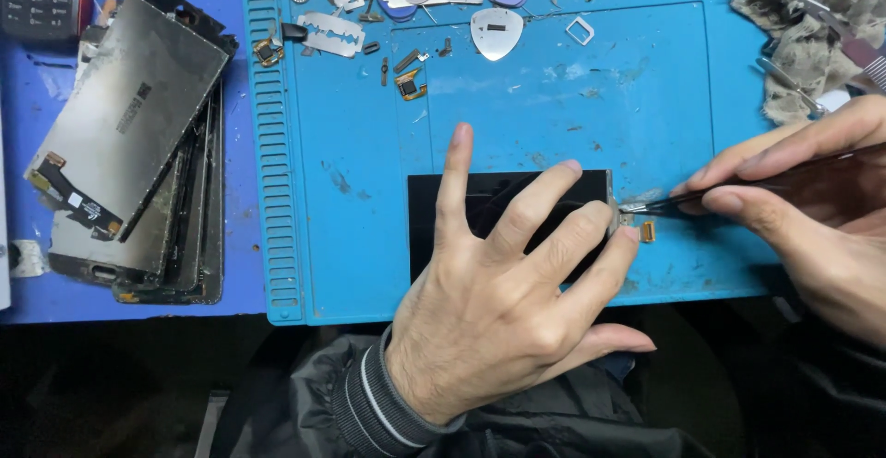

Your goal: Repairing and cleaning a phone LCD screen assembly on a workbench mat using precision tools.

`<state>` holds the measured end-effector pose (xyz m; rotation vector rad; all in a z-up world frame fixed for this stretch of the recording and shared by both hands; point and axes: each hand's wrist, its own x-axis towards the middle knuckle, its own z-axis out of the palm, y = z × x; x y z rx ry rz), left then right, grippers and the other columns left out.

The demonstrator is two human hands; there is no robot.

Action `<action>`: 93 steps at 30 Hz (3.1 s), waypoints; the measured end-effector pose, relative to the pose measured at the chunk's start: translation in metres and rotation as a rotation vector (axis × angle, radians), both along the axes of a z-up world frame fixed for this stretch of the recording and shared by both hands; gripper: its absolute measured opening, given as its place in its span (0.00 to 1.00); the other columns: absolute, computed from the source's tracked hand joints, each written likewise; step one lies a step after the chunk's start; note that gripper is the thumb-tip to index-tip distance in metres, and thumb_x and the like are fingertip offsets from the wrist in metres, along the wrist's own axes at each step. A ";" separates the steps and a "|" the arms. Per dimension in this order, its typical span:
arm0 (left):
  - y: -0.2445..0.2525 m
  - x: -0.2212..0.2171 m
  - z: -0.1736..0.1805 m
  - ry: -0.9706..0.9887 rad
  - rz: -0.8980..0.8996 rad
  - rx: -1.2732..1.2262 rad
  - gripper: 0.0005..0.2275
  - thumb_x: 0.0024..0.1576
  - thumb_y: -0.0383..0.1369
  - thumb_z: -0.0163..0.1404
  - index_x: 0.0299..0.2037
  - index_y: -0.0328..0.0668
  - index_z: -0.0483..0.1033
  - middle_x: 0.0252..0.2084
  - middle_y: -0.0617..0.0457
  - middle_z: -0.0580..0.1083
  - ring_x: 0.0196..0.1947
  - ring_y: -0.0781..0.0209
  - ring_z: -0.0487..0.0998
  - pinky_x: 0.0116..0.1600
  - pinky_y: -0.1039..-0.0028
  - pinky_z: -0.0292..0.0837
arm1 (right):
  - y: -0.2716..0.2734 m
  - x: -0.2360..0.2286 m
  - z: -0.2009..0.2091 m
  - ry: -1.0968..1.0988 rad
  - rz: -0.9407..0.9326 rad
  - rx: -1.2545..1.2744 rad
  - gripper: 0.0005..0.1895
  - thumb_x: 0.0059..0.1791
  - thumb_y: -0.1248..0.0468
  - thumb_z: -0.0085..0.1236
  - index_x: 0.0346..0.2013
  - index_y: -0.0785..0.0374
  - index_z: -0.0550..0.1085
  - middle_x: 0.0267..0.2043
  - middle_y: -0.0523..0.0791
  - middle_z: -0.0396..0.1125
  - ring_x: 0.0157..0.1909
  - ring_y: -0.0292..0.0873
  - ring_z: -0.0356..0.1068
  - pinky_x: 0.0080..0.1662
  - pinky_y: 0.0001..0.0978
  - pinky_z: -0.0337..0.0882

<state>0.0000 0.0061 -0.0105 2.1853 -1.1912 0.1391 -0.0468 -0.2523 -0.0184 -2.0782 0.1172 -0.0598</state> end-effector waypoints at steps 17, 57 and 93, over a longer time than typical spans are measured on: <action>-0.003 0.000 -0.002 -0.004 0.005 -0.022 0.26 0.57 0.53 0.52 0.53 0.38 0.81 0.54 0.48 0.70 0.69 0.45 0.61 0.68 0.16 0.26 | -0.009 -0.003 -0.004 0.060 -0.011 0.057 0.16 0.50 0.81 0.53 0.48 0.72 0.60 0.46 0.59 0.72 0.41 0.51 0.79 0.48 0.37 0.85; -0.002 -0.001 0.001 0.031 0.076 -0.050 0.27 0.55 0.49 0.61 0.57 0.41 0.70 0.51 0.52 0.81 0.64 0.45 0.69 0.65 0.09 0.23 | -0.049 -0.020 -0.030 0.041 0.178 0.132 0.21 0.48 0.77 0.51 0.50 0.58 0.58 0.42 0.50 0.73 0.43 0.47 0.84 0.52 0.38 0.92; 0.011 -0.015 0.052 -0.485 0.257 -0.075 0.02 0.60 0.26 0.57 0.35 0.42 0.80 0.29 0.52 0.72 0.50 0.52 0.82 0.69 0.27 0.36 | -0.038 -0.011 -0.002 -0.128 0.043 0.654 0.08 0.50 0.75 0.53 0.43 0.66 0.67 0.36 0.55 0.72 0.37 0.54 0.81 0.36 0.43 0.83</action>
